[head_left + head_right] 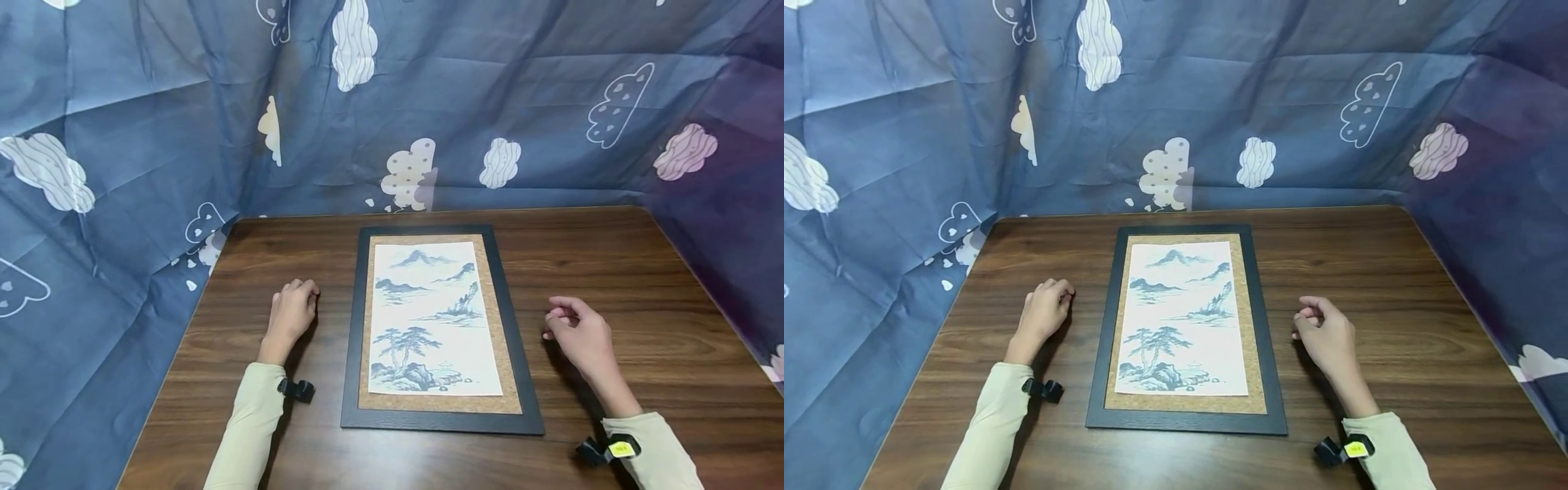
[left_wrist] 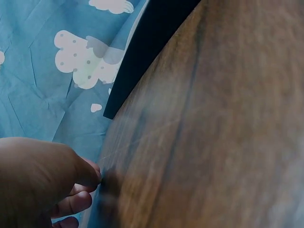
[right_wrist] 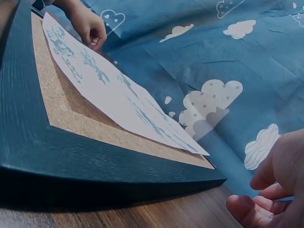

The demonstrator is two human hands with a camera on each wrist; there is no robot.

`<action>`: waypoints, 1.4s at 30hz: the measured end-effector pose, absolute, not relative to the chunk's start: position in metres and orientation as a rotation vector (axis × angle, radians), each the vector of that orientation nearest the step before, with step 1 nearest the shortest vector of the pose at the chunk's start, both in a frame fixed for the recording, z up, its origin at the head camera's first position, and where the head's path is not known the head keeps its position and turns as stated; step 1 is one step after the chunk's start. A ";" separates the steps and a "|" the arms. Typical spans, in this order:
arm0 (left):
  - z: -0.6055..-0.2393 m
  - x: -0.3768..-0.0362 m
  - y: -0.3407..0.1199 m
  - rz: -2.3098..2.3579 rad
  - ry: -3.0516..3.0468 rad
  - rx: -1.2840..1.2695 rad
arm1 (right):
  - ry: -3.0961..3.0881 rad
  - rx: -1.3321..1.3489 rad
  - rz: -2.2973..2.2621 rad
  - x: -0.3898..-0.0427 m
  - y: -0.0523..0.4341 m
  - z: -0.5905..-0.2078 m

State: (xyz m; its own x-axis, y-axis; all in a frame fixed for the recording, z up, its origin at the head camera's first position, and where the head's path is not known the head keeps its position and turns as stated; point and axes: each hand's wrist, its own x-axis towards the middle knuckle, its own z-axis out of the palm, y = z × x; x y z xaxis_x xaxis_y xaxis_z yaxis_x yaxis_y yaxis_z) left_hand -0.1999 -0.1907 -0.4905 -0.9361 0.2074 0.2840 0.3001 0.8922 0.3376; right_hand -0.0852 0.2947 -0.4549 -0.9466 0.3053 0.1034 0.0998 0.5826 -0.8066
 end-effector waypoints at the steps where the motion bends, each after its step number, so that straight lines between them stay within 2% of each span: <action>1: -0.491 -0.200 -0.191 -0.564 -2.819 -0.385 | -2.582 -0.336 1.296 -0.085 0.295 -0.456; 8: -0.485 -0.205 -0.181 -0.648 -2.787 -0.432 | -2.596 -0.346 1.287 -0.087 0.294 -0.460; 16: -0.464 -0.228 -0.146 -0.745 -2.744 -0.540 | -2.589 -0.315 1.309 -0.091 0.288 -0.461; 27: -0.443 -0.260 -0.077 -0.932 -2.789 -0.730 | -2.590 0.128 0.968 -0.105 0.266 -0.482; 36: -0.448 -0.286 -0.028 -0.964 -2.886 -0.859 | -2.622 0.437 0.874 -0.110 0.259 -0.502; 42: -0.454 -0.302 -0.007 -1.020 -2.854 -0.893 | -2.638 0.513 0.855 -0.109 0.256 -0.508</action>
